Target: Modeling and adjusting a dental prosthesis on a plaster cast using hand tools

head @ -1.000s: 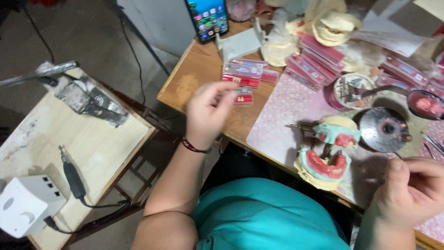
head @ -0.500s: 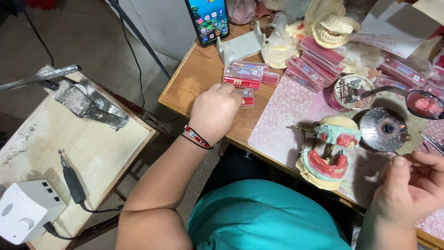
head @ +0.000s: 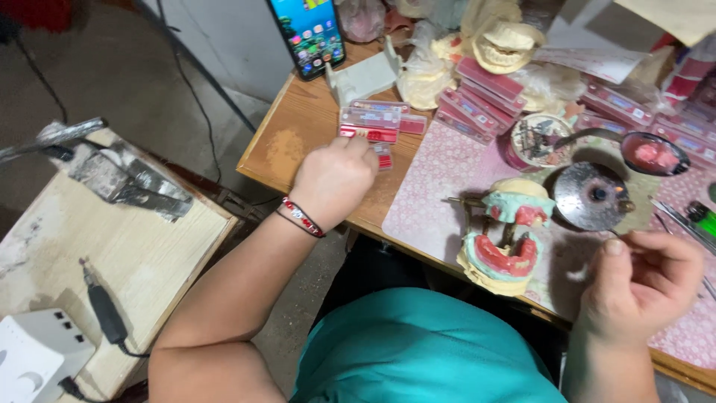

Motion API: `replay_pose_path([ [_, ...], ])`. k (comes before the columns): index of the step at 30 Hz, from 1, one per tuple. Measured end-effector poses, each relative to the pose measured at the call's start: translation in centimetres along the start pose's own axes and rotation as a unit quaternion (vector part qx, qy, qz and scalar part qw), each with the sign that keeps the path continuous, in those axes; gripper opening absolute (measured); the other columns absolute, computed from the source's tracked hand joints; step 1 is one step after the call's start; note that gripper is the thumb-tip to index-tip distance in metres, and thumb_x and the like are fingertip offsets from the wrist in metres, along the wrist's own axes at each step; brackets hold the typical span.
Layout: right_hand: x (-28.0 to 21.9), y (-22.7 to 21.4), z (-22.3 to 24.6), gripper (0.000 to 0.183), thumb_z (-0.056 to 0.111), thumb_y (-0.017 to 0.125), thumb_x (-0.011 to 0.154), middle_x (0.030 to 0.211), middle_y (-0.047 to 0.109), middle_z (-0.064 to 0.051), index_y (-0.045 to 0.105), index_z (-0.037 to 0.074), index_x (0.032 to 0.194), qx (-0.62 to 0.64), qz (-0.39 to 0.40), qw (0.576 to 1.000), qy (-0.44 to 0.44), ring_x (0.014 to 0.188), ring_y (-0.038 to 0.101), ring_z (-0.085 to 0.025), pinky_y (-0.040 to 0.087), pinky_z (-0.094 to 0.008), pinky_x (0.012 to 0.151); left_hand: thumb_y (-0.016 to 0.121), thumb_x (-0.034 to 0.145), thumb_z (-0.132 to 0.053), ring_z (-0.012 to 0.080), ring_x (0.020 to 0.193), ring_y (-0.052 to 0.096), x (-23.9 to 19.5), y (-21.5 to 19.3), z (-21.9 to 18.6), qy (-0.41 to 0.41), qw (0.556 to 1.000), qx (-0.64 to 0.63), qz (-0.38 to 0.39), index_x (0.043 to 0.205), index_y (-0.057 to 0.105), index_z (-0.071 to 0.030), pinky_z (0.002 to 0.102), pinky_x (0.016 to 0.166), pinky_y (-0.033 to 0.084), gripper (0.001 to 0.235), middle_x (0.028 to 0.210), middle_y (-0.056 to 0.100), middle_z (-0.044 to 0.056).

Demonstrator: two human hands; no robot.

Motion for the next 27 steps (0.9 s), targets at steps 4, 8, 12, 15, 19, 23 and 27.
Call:
replay_pose_path([
  [4, 0.3, 0.1, 0.2, 0.022, 0.009, 0.071, 0.113, 0.119, 0.060, -0.016, 0.054, -0.001, 0.124, 0.009, -0.001, 1.000, -0.001, 0.107, 0.062, -0.022, 0.050, -0.029, 0.098, 0.066, 0.079, -0.019, 0.0220, 0.069, 0.063, 0.1, -0.6, -0.5, -0.012, 1.000, 0.001, -0.016, 0.078, 0.064, -0.017, 0.036, 0.049, 0.048, 0.003, 0.081, 0.063, 0.002],
  [8, 0.3, 0.0, 0.7, 0.017, 0.007, 0.069, 0.111, 0.112, 0.059, -0.015, 0.056, -0.001, 0.119, -0.004, -0.005, 1.000, -0.010, 0.099, 0.059, -0.021, 0.048, -0.028, 0.093, 0.070, 0.085, -0.021, 0.0244, 0.073, 0.062, 1.2, -3.9, -1.5, -0.061, 0.995, -0.033, -0.070, 0.090, 0.065, -0.019, 0.038, 0.057, 0.047, 0.007, 0.084, 0.061, 0.001],
  [12, 0.8, -0.5, 3.3, 0.014, -0.002, 0.068, 0.101, 0.104, 0.069, -0.025, 0.064, -0.009, 0.112, -0.056, 0.068, 0.981, -0.174, 0.088, 0.067, -0.032, 0.054, -0.039, 0.084, 0.068, 0.091, 0.005, 0.0264, 0.089, 0.070, 4.0, -9.1, -4.4, -0.037, 0.933, -0.326, -0.148, 0.101, 0.072, 0.000, 0.038, 0.080, 0.058, 0.012, 0.099, 0.072, 0.013],
  [15, 3.8, 0.3, 9.1, 0.028, 0.010, 0.065, 0.100, 0.115, 0.068, -0.028, 0.065, -0.006, 0.123, -0.066, 0.214, 0.925, -0.306, 0.097, 0.072, -0.039, 0.059, -0.043, 0.088, 0.069, 0.102, -0.007, 0.0245, 0.090, 0.069, 7.3, -11.8, -6.9, 0.054, 0.903, -0.403, -0.139, 0.107, 0.070, -0.004, 0.036, 0.074, 0.057, 0.006, 0.104, 0.070, 0.011],
  [19, 6.2, 2.3, 13.4, 0.021, 0.003, 0.071, 0.100, 0.105, 0.067, -0.025, 0.068, -0.006, 0.120, -0.056, 0.195, 0.921, -0.331, 0.090, 0.069, -0.036, 0.056, -0.043, 0.081, 0.061, 0.103, -0.006, 0.0271, 0.091, 0.067, 11.4, -13.7, -8.8, 0.109, 0.875, -0.457, -0.112, 0.107, 0.067, -0.009, 0.039, 0.079, 0.053, 0.007, 0.099, 0.063, 0.008],
  [23, 7.6, 2.3, 13.0, 0.014, -0.004, 0.065, 0.103, 0.094, 0.066, -0.024, 0.073, -0.012, 0.111, -0.067, 0.146, 0.918, -0.362, 0.079, 0.064, -0.034, 0.050, -0.043, 0.071, 0.059, 0.103, -0.012, 0.0302, 0.087, 0.066, 13.2, -13.2, -9.1, 0.138, 0.882, -0.441, -0.096, 0.106, 0.064, -0.012, 0.044, 0.069, 0.052, 0.005, 0.098, 0.062, 0.007],
  [27, 7.5, 2.4, 13.0, 0.010, -0.014, 0.065, 0.103, 0.091, 0.067, -0.025, 0.074, -0.013, 0.107, -0.076, 0.125, 0.916, -0.374, 0.077, 0.066, -0.036, 0.054, -0.044, 0.069, 0.063, 0.101, -0.013, 0.0314, 0.091, 0.067, 13.8, -12.2, -9.0, 0.162, 0.868, -0.465, -0.071, 0.105, 0.067, -0.011, 0.046, 0.072, 0.052, 0.006, 0.100, 0.065, 0.006],
])
Point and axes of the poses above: each hand's wrist, its own x-axis towards the middle knuckle, its own y-axis out of the palm, z = x × y, the point moved 1 cm from there along x, towards the middle knuckle
